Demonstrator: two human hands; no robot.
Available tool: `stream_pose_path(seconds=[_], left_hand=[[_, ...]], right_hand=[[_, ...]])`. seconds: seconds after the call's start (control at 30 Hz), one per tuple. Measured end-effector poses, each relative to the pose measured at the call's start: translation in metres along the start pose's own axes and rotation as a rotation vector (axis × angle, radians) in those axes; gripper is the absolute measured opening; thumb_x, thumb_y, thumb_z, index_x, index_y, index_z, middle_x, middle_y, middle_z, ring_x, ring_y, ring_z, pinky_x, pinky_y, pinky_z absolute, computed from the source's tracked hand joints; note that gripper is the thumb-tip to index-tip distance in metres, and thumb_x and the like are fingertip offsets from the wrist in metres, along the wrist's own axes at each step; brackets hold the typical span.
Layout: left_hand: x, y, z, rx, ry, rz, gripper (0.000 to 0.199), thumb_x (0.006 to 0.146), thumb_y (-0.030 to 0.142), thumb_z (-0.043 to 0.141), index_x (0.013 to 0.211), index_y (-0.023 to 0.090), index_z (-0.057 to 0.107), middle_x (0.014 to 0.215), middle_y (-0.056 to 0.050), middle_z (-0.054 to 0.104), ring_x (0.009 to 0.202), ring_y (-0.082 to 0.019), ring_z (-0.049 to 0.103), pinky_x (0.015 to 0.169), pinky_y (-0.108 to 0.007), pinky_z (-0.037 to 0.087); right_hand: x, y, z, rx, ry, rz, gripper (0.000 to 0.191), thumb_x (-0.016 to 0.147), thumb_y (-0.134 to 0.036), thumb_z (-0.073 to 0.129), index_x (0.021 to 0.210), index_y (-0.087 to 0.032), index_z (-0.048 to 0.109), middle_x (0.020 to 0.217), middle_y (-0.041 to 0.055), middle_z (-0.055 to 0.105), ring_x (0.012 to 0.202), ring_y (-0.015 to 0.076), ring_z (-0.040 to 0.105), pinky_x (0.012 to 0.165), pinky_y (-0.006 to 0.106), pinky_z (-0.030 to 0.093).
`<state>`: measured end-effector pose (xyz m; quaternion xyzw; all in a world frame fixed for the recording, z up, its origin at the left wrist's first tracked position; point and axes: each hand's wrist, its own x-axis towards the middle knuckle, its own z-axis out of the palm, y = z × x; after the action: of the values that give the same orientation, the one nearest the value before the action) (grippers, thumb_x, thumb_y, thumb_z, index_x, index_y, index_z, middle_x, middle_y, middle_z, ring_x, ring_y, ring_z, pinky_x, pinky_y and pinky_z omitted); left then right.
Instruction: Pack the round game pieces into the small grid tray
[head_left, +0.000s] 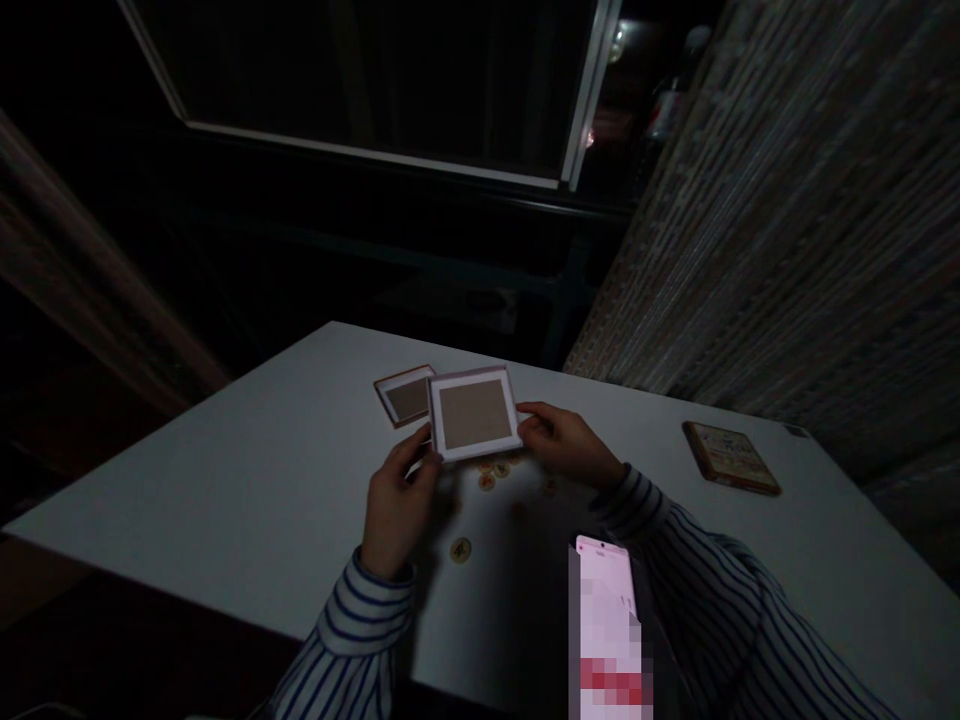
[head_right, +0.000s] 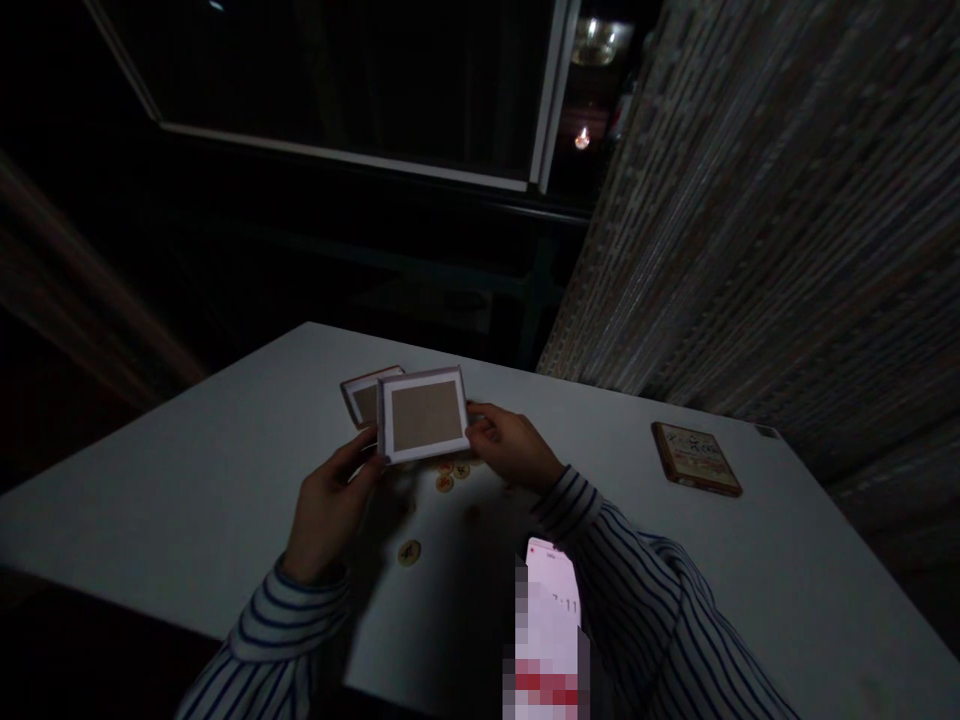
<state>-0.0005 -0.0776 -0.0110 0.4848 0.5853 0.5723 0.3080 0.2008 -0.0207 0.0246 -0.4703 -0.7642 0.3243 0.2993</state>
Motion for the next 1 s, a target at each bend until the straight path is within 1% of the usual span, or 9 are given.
stream_pose_path(seconds=[0.13,0.3,0.47,0.7,0.77,0.83,0.93,1.0], left_hand=[[-0.002,0.005,0.012,-0.005,-0.040,0.015,0.042,0.074,0.027,0.054,0.114,0.015,0.054,0.113,-0.009,0.059,0.102,-0.021,0.055,0.091,-0.037,0.042],[-0.008,0.007,0.027,-0.057,-0.113,-0.022,0.046,0.075,0.030,0.054,0.118,0.016,0.050,0.111,-0.009,0.060,0.096,-0.021,0.058,0.087,-0.037,0.045],[-0.014,0.008,0.040,-0.044,-0.170,0.008,0.046,0.075,0.030,0.054,0.119,0.016,0.050,0.116,-0.009,0.057,0.103,-0.021,0.055,0.092,-0.036,0.041],[-0.026,0.017,0.061,-0.053,-0.255,-0.047,0.047,0.076,0.026,0.051,0.121,0.014,0.047,0.107,-0.009,0.062,0.095,-0.019,0.059,0.086,-0.034,0.045],[-0.029,0.018,0.068,-0.064,-0.283,-0.019,0.046,0.076,0.026,0.050,0.120,0.014,0.047,0.111,-0.009,0.060,0.099,-0.020,0.056,0.088,-0.035,0.044],[-0.032,0.017,0.076,-0.065,-0.308,0.050,0.042,0.077,0.025,0.048,0.118,0.016,0.050,0.115,-0.008,0.058,0.105,-0.020,0.053,0.092,-0.036,0.040],[-0.035,0.015,0.087,-0.026,-0.330,0.151,0.036,0.077,0.024,0.047,0.112,0.020,0.055,0.114,-0.007,0.057,0.107,-0.020,0.051,0.094,-0.037,0.038],[-0.036,0.012,0.095,0.002,-0.335,0.194,0.033,0.078,0.024,0.046,0.109,0.019,0.056,0.114,-0.007,0.057,0.107,-0.020,0.050,0.095,-0.038,0.037]], right_hand=[[-0.011,0.006,-0.009,-0.003,0.056,0.005,0.036,0.077,-0.025,0.047,0.112,-0.015,0.052,0.082,0.0022,0.065,0.070,0.0119,0.059,0.065,0.023,0.045],[-0.027,0.007,-0.020,-0.039,0.136,0.024,0.035,0.077,-0.025,0.048,0.110,-0.014,0.053,0.081,0.0025,0.066,0.072,0.0125,0.059,0.068,0.024,0.044],[-0.045,0.011,-0.026,-0.037,0.214,0.052,0.036,0.076,-0.024,0.048,0.110,-0.014,0.052,0.081,0.0028,0.065,0.072,0.0123,0.059,0.069,0.025,0.045],[-0.070,0.020,-0.037,0.001,0.321,0.096,0.035,0.076,-0.026,0.048,0.108,-0.013,0.054,0.079,0.0036,0.064,0.071,0.0119,0.058,0.069,0.025,0.045],[-0.077,0.025,-0.041,0.007,0.347,0.105,0.035,0.076,-0.026,0.048,0.108,-0.013,0.053,0.079,0.0038,0.064,0.071,0.0118,0.058,0.069,0.025,0.045],[-0.084,0.032,-0.044,0.004,0.370,0.112,0.035,0.077,-0.027,0.047,0.108,-0.012,0.053,0.076,0.0033,0.063,0.069,0.0114,0.057,0.067,0.025,0.045],[-0.095,0.045,-0.048,0.013,0.384,0.134,0.035,0.078,-0.029,0.046,0.108,-0.011,0.052,0.071,0.0018,0.061,0.064,0.0109,0.055,0.063,0.024,0.045],[-0.101,0.054,-0.049,0.032,0.390,0.152,0.036,0.079,-0.031,0.046,0.109,-0.011,0.052,0.072,0.0019,0.061,0.064,0.0109,0.055,0.062,0.024,0.045]])
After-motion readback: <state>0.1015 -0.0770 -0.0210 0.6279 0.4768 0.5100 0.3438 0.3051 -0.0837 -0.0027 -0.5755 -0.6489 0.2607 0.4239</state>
